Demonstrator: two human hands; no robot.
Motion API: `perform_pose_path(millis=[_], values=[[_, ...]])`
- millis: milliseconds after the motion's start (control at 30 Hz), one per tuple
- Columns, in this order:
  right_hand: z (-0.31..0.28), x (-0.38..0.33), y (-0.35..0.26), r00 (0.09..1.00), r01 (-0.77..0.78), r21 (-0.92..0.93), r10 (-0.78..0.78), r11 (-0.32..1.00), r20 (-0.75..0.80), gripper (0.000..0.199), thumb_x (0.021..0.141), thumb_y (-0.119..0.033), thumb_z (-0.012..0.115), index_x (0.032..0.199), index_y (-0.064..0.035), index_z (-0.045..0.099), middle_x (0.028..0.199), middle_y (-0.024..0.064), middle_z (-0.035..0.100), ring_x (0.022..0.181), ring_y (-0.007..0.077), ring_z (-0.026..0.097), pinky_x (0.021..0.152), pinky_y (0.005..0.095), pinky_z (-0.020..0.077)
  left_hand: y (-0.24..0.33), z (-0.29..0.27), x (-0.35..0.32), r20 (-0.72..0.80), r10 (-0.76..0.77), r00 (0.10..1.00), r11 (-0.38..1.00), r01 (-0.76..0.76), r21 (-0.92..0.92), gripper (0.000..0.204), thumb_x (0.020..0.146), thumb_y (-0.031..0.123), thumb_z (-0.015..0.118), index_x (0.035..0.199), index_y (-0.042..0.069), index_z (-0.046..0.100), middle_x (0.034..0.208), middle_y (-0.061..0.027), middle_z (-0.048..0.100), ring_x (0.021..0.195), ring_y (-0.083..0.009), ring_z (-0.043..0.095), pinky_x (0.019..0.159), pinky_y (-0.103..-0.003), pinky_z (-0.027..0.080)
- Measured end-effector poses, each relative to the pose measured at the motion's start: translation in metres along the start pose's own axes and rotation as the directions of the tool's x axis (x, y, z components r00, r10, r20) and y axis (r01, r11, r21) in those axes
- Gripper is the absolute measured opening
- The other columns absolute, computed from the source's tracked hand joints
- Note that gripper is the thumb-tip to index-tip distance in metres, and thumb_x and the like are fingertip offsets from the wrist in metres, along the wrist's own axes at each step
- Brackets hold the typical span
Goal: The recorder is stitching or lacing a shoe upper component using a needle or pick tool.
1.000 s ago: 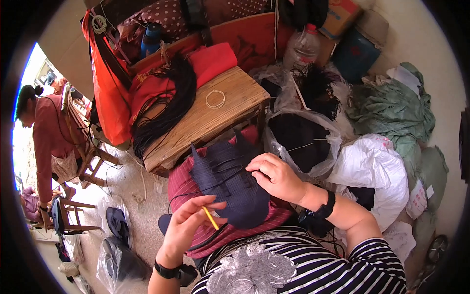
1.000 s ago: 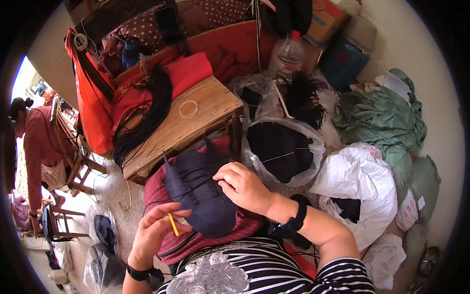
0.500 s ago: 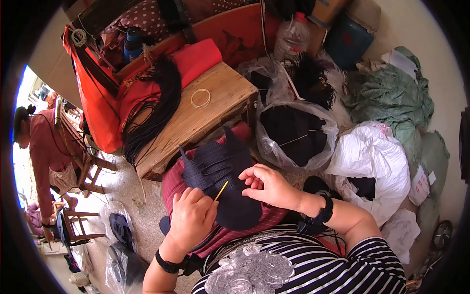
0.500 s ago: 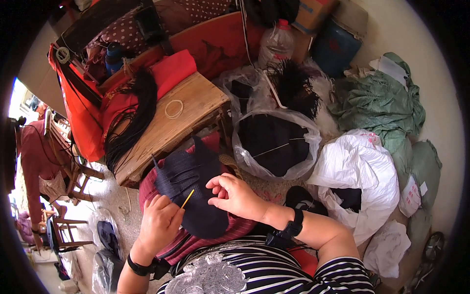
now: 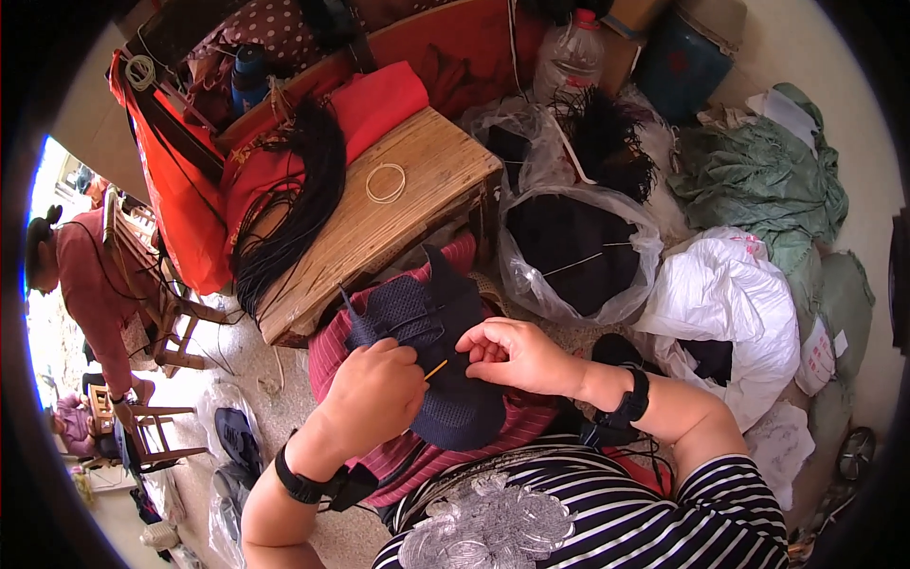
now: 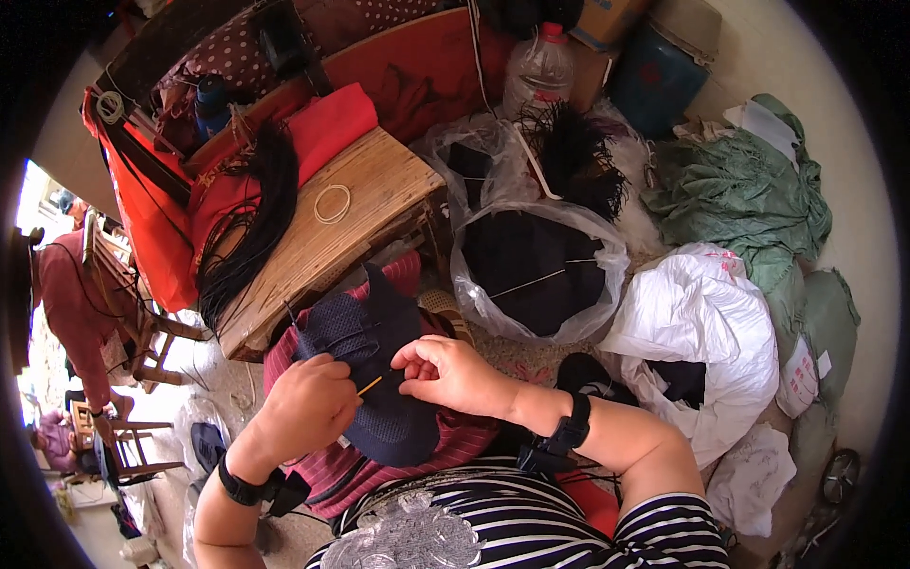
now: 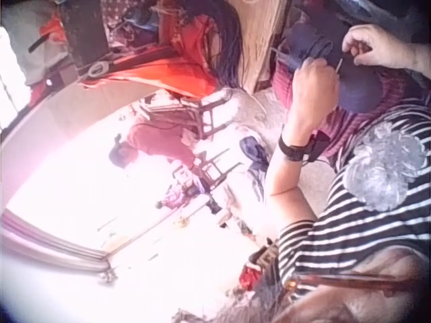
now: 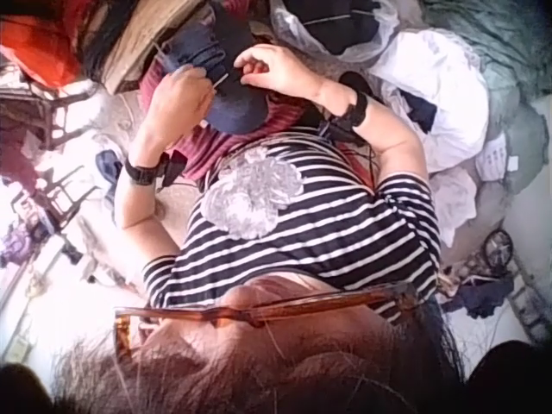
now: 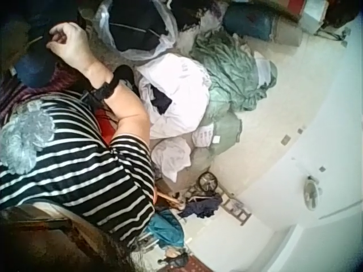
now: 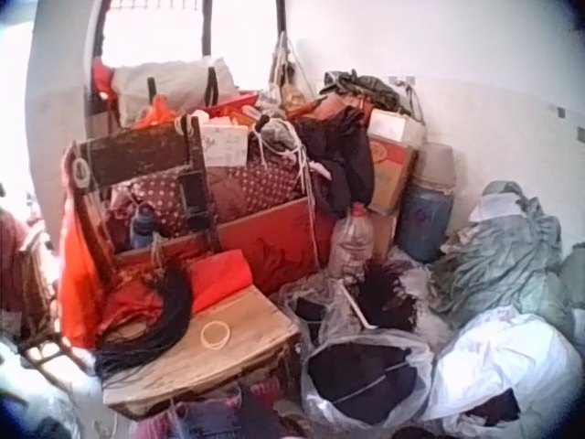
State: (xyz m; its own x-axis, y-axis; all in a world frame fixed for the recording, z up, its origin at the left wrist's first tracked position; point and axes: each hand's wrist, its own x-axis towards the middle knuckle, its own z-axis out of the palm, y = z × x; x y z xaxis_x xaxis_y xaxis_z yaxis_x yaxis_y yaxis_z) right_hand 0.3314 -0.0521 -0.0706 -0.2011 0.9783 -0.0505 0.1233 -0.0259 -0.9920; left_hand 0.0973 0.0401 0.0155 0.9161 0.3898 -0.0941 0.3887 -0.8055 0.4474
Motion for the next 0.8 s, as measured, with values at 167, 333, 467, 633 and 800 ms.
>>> perform_pose_path(millis=[167,333,467,633,800], values=[[-0.004,0.013,0.006,0.995,-0.093,0.07,0.09,0.993,0.048,0.022,0.091,-0.009,0.079,0.109,-0.0039,0.068,0.086,-0.0033,0.06,0.079,0.0045,0.056,0.068,0.0219,0.0477,-0.005,0.017,0.016,-0.041,0.033,0.999,0.99,-0.027,0.137,0.016,0.086,0.019,0.072,0.076,0.008,0.065,0.084,-0.0087,0.058,0.086,-0.0312,0.06,0.075,-0.044,0.048],[-0.011,0.025,-0.003,0.976,-0.196,-0.016,0.197,0.98,0.095,0.013,0.093,-0.012,0.077,0.098,-0.0066,0.066,0.083,-0.0054,0.054,0.077,0.0033,0.05,0.066,0.0215,0.0425,0.014,0.031,-0.001,-0.219,-0.201,0.955,0.959,0.237,0.153,0.032,0.081,0.039,0.08,0.085,0.011,0.066,0.087,-0.0052,0.057,0.088,-0.0258,0.062,0.071,-0.041,0.043],[-0.015,0.025,0.004,0.995,0.093,-0.166,-0.087,0.982,0.047,0.012,0.093,-0.011,0.076,0.092,-0.0043,0.066,0.098,0.0027,0.051,0.083,0.0101,0.057,0.072,0.0281,0.0488,0.014,0.04,-0.005,-0.302,-0.31,0.901,0.944,0.33,0.016,0.041,0.074,0.04,0.088,0.085,0.009,0.064,0.085,-0.0065,0.056,0.081,-0.0278,0.061,0.072,-0.041,0.046],[-0.045,0.018,-0.008,0.976,-0.108,-0.13,0.13,0.986,0.173,0.015,0.095,-0.011,0.073,0.092,-0.0014,0.062,0.088,0.0038,0.056,0.074,0.0121,0.064,0.066,0.0285,0.0523,0.009,0.048,-0.008,-0.317,-0.314,0.895,0.949,0.309,-0.068,0.042,0.073,0.039,0.089,0.083,0.007,0.063,0.084,-0.0076,0.056,0.077,-0.0295,0.06,0.069,-0.041,0.048],[-0.044,0.026,-0.016,0.957,0.075,-0.273,0.007,0.959,0.289,0.03,0.097,-0.023,0.073,0.082,-0.0021,0.058,0.075,0.0069,0.057,0.067,0.0219,0.062,0.061,0.0378,0.0465,0.011,0.053,-0.008,-0.316,-0.317,0.894,0.948,0.289,-0.131,0.041,0.075,0.037,0.088,0.081,0.006,0.062,0.083,-0.0091,0.055,0.075,-0.0306,0.06,0.067,-0.042,0.05]])
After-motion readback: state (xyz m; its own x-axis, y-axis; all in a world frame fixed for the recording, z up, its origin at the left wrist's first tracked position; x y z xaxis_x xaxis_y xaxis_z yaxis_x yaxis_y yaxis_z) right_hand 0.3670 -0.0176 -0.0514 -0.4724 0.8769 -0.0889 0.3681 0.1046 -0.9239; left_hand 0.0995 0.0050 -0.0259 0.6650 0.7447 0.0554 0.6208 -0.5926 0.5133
